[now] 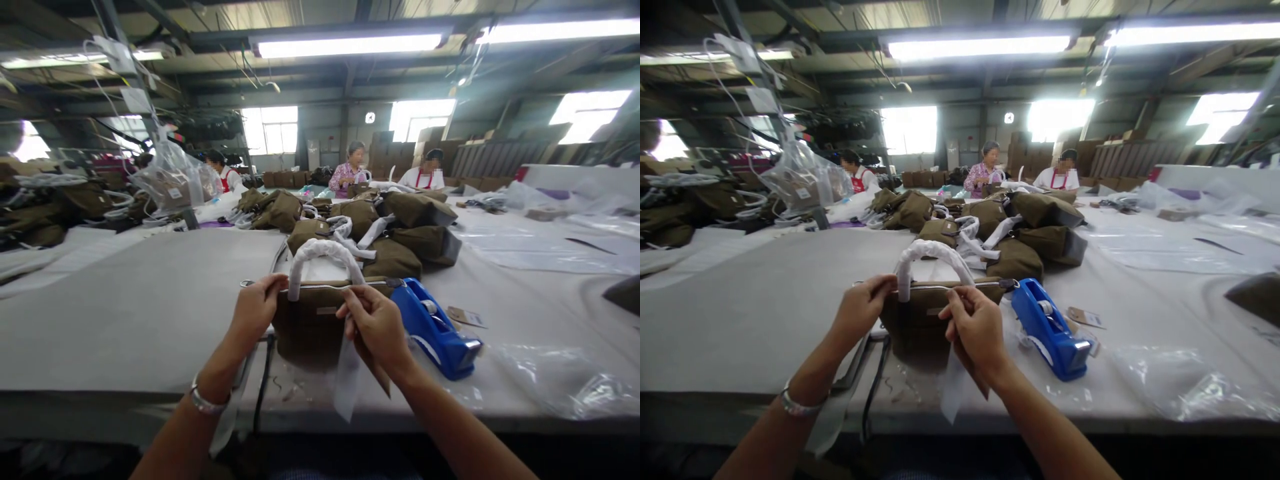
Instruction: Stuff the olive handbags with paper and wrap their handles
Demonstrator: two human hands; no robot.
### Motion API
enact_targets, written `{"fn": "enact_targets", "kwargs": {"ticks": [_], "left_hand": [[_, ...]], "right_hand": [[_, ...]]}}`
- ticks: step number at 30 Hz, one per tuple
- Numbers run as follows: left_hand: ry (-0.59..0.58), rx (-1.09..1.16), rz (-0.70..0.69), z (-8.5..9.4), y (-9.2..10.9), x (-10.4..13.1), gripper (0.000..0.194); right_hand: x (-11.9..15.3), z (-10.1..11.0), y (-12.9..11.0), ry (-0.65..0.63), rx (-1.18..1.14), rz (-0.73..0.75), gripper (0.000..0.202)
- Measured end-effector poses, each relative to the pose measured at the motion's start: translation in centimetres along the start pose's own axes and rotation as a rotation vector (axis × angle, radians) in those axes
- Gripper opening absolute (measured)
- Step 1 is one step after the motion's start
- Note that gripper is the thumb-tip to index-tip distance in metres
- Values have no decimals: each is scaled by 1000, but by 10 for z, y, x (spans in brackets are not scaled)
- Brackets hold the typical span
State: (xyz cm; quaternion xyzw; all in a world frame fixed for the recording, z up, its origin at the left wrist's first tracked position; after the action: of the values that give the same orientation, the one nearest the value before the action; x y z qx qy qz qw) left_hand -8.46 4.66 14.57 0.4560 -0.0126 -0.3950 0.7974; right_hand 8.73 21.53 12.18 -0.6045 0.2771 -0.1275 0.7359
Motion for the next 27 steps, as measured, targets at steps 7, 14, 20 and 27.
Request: {"fn": "enact_targets", "kwargs": {"ticks": [7,14,20,27], "left_hand": [[-419,98,-102,-33,14,-21,39],[-585,174,-59,-42,19,-22,29],[-581,27,-5,-35,18,-22,23],[-324,-356,-70,10,13,-17,30]], "right_hand": [[-44,-34,-5,-91,699,42,17],[-44,-61,-9,-254,491,184,17],[-35,-60,-9,-345,466,211,16],[-26,-50,-12,-470,459,251,26]]}}
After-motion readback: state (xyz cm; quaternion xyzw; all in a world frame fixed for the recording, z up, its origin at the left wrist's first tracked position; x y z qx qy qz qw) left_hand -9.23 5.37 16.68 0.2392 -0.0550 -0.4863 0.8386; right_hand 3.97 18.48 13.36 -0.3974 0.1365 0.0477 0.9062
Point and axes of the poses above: each hand's wrist, its own x-axis away from the middle knuckle, its own z-axis out of the back of the hand, y = z × x, the point moved 8 cm from there along -x, towards the middle knuckle, and after that the axes turned 9 degrees about -y, right-handed, at the moved point
